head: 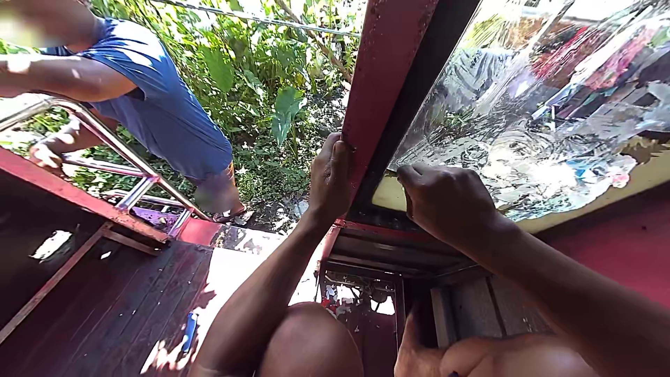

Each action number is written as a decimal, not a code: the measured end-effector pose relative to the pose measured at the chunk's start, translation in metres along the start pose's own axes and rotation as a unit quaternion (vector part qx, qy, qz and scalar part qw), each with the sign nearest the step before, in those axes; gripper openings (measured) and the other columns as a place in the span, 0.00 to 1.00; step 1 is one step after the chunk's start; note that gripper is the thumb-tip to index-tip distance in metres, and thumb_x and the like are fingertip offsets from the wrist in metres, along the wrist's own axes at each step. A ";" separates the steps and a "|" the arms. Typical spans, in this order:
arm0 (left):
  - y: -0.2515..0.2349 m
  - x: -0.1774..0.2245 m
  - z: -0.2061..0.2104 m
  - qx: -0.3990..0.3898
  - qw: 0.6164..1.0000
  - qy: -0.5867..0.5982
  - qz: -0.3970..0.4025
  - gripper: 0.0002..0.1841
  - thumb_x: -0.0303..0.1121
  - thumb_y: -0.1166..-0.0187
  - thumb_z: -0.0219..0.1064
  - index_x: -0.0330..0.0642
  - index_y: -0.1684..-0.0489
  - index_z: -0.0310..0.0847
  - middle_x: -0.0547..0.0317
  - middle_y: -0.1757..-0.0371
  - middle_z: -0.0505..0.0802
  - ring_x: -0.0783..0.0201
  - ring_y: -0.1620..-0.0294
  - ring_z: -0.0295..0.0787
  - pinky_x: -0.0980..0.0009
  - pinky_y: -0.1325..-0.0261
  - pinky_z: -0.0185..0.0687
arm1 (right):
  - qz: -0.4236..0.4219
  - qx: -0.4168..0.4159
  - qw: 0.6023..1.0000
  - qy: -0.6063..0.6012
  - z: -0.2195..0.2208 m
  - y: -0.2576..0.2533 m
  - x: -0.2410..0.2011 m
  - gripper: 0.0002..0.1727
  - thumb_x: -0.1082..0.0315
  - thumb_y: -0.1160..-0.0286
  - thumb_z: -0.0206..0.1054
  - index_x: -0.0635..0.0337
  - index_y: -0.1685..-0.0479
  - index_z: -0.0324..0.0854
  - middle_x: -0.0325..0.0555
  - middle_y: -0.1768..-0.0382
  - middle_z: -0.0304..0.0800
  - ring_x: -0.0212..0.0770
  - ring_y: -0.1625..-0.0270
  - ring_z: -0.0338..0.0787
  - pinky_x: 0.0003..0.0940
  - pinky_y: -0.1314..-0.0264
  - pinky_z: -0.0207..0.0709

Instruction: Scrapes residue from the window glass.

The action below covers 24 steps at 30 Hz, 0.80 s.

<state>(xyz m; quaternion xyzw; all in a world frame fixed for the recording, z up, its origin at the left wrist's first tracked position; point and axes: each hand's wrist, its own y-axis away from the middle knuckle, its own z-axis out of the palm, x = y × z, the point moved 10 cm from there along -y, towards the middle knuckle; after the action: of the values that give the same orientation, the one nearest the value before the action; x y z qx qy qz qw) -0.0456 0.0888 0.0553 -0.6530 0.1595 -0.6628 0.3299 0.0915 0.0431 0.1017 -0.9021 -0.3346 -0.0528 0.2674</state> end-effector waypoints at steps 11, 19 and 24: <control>0.003 -0.005 -0.001 -0.039 0.999 0.030 -0.005 0.39 0.70 0.16 0.40 0.44 0.31 0.74 0.72 0.52 0.88 0.85 0.53 0.85 0.79 0.47 0.84 | -0.081 0.076 0.992 -0.060 -0.019 0.019 0.018 0.10 0.68 0.32 0.58 0.60 0.77 0.81 0.44 0.84 0.78 0.46 0.84 0.81 0.42 0.87 0.68; 0.045 0.086 -0.012 0.063 0.846 -0.334 0.412 0.17 0.53 0.24 0.71 0.63 0.42 0.79 0.68 0.26 0.73 0.64 0.16 0.59 0.57 0.13 0.52 | -0.059 0.242 0.930 -0.271 -0.078 0.019 0.051 0.14 0.66 0.26 0.60 0.58 0.80 0.81 0.34 0.86 0.75 0.21 0.83 0.72 0.18 0.82 0.64; 0.041 0.074 0.026 0.008 0.773 -0.460 0.436 0.07 0.49 0.16 0.62 0.63 0.53 0.82 0.61 0.21 0.75 0.56 0.09 0.52 0.50 0.09 0.37 | -0.168 0.173 0.917 -0.318 -0.098 0.001 0.017 0.11 0.64 0.31 0.63 0.48 0.81 0.80 0.24 0.86 0.72 0.17 0.84 0.70 0.17 0.86 0.61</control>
<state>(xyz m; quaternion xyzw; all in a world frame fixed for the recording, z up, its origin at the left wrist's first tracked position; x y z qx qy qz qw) -0.0055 0.0169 0.0880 -0.7375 0.2509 -0.0697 0.6232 0.1131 0.0015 0.1892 -0.7416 -0.5524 0.2512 0.2860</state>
